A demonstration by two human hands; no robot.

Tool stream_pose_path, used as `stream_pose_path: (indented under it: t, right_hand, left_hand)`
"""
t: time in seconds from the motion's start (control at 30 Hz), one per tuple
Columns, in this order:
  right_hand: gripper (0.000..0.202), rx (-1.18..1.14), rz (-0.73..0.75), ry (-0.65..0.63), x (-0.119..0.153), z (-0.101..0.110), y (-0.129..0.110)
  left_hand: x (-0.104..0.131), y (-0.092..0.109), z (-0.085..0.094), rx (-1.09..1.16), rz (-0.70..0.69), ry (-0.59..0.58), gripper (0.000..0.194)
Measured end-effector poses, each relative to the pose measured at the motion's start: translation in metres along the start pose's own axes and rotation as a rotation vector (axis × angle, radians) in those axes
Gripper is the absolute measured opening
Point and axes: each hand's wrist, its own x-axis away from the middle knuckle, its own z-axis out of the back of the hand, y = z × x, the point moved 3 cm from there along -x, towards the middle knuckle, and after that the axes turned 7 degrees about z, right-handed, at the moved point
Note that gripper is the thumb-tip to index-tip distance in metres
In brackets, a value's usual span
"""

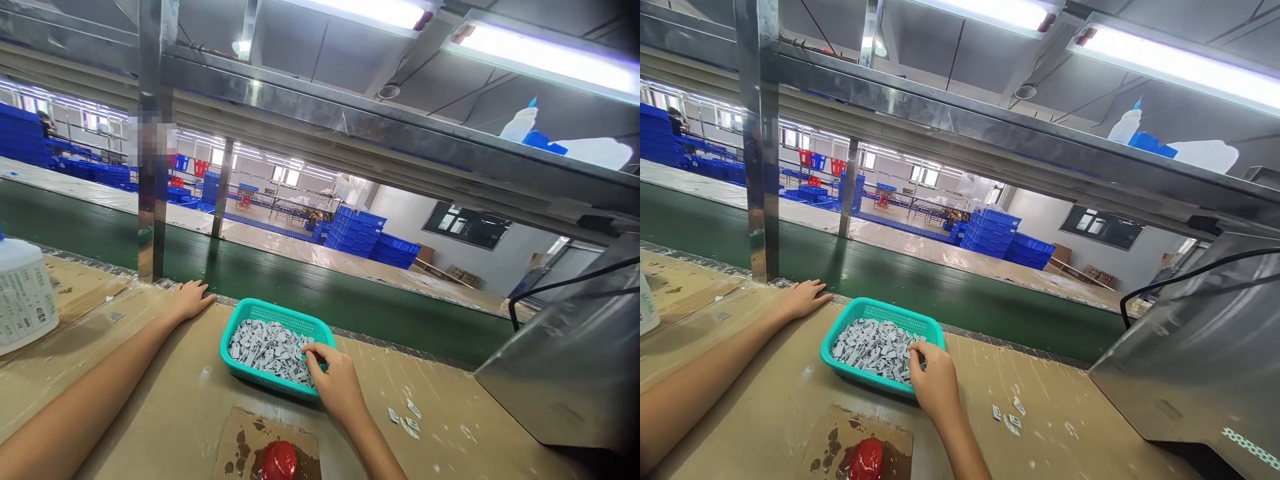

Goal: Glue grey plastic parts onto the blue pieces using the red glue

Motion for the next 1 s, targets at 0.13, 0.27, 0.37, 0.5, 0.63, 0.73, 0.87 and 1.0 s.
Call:
stream_pose_path:
  t: [0.13, 0.27, 0.37, 0.5, 0.63, 0.73, 0.87, 1.0]
  right_hand:
    - [0.031, 0.006, -0.001, -0.004, 0.0004, -0.0009, 0.0013]
    - [0.031, 0.013, 0.004, -0.001, 0.0009, -0.0008, 0.0018]
    - [0.031, 0.016, 0.005, 0.003, 0.0007, -0.001, 0.0028]
    - [0.031, 0.018, 0.002, 0.002, 0.0004, -0.0014, 0.0035]
    - [0.031, 0.021, 0.0, -0.001, 0.0007, -0.0012, 0.0027]
    - [0.032, 0.025, 0.0, -0.001, 0.0006, -0.0012, 0.0023]
    - [0.032, 0.027, 0.0, -0.001, 0.0004, -0.002, 0.0028]
    - [0.032, 0.029, 0.003, -0.002, 0.0005, -0.0024, 0.0035]
  left_hand:
    - [-0.0013, -0.0011, -0.0024, 0.009, 0.0, -0.014, 0.061]
    - [-0.0035, -0.002, -0.0048, 0.01, -0.007, -0.023, 0.057]
    - [-0.0039, -0.0018, -0.005, 0.004, -0.007, -0.029, 0.058]
    - [-0.0026, -0.0007, -0.0033, -0.006, -0.013, -0.034, 0.058]
    - [-0.002, -0.0003, -0.002, -0.013, -0.018, -0.036, 0.057]
    - [-0.0023, -0.0002, -0.0022, -0.016, -0.024, -0.034, 0.057]
    - [-0.0026, 0.0, -0.0034, -0.018, -0.035, -0.032, 0.057]
    - [-0.0026, 0.0004, -0.0041, -0.017, -0.043, -0.032, 0.058]
